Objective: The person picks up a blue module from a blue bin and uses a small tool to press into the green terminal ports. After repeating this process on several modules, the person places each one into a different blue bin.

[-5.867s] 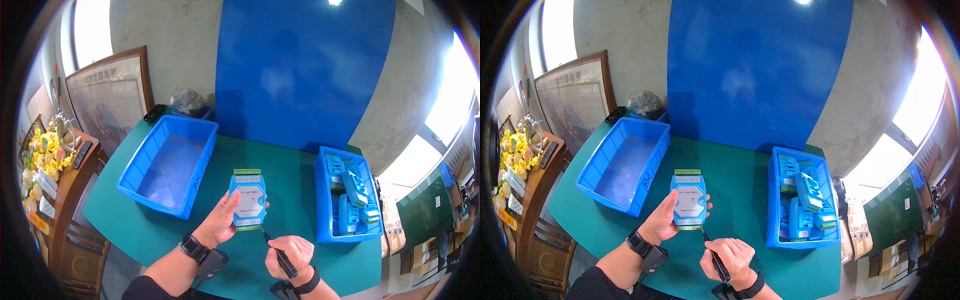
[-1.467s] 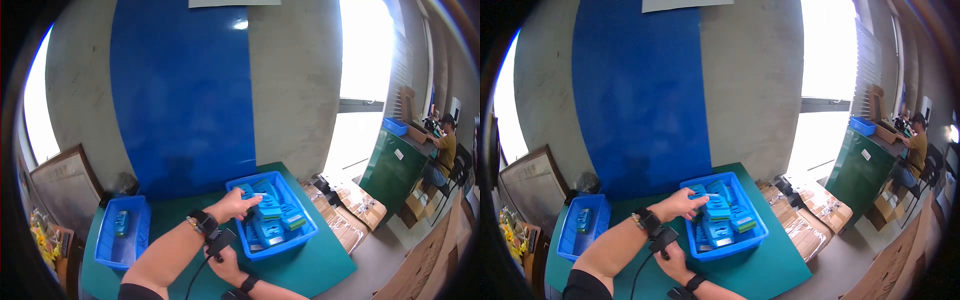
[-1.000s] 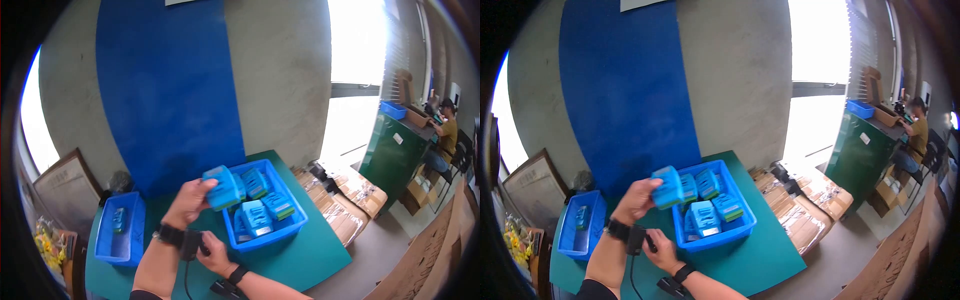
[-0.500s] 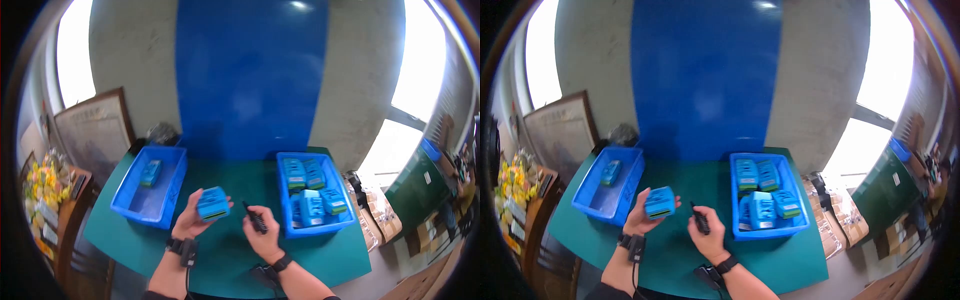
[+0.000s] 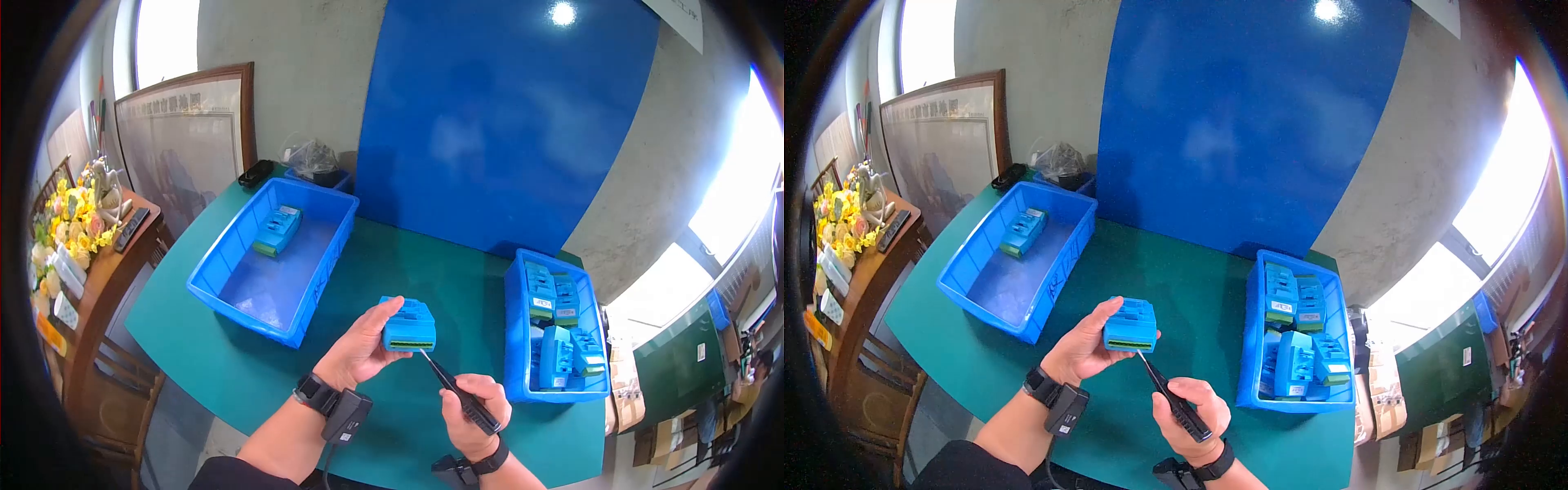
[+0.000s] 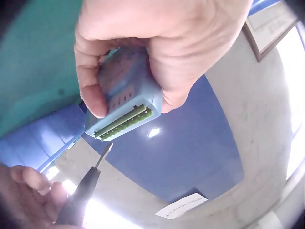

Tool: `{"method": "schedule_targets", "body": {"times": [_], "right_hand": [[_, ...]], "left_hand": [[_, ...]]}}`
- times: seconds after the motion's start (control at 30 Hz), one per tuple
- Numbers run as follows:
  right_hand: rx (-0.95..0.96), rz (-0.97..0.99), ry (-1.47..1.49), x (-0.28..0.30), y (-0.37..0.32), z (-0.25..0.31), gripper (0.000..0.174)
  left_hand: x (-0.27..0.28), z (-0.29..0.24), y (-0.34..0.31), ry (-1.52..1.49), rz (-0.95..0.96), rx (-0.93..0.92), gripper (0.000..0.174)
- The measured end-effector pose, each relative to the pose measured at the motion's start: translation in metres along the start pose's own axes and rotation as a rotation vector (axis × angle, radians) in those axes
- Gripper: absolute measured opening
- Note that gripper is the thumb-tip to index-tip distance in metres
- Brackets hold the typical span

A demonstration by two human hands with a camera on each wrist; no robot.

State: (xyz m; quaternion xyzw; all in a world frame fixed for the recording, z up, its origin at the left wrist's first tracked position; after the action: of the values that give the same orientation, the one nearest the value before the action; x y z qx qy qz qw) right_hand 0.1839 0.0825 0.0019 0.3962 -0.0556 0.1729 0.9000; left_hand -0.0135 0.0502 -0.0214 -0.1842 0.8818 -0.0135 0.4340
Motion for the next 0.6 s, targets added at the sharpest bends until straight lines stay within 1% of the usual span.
{"method": "schedule_targets", "body": {"times": [0.13, 0.33, 0.53, 0.6], "right_hand": [[0.003, -0.042, -0.013, 0.002, 0.002, -0.001, 0.029], [-0.001, -0.036, -0.068, -0.001, 0.007, 0.003, 0.028], [0.092, 0.041, -0.018, -0.002, 0.007, 0.01, 0.028], [0.081, 0.064, -0.007, -0.007, 0.008, 0.007, 0.029]], "left_hand": [[-0.001, -0.001, -0.001, -0.015, 0.003, 0.005, 0.046], [-0.004, 0.001, -0.002, 0.0, 0.023, -0.016, 0.044], [-0.005, 0.001, -0.003, 0.025, 0.067, -0.002, 0.044], [-0.006, 0.001, -0.004, 0.053, 0.075, 0.005, 0.044]]}}
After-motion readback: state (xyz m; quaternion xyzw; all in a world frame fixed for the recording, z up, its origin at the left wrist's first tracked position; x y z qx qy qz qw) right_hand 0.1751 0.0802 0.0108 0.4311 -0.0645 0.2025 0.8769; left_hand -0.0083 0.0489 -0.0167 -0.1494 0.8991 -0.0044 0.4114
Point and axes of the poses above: each hand's wrist, its own y-axis towards the middle knuckle, its own x-axis out of the back of the hand, z = x × y, the point moved 3 cm from there along y, towards the middle knuckle, and after that the axes turned 4 degrees about -x, right-handed, at the moved point
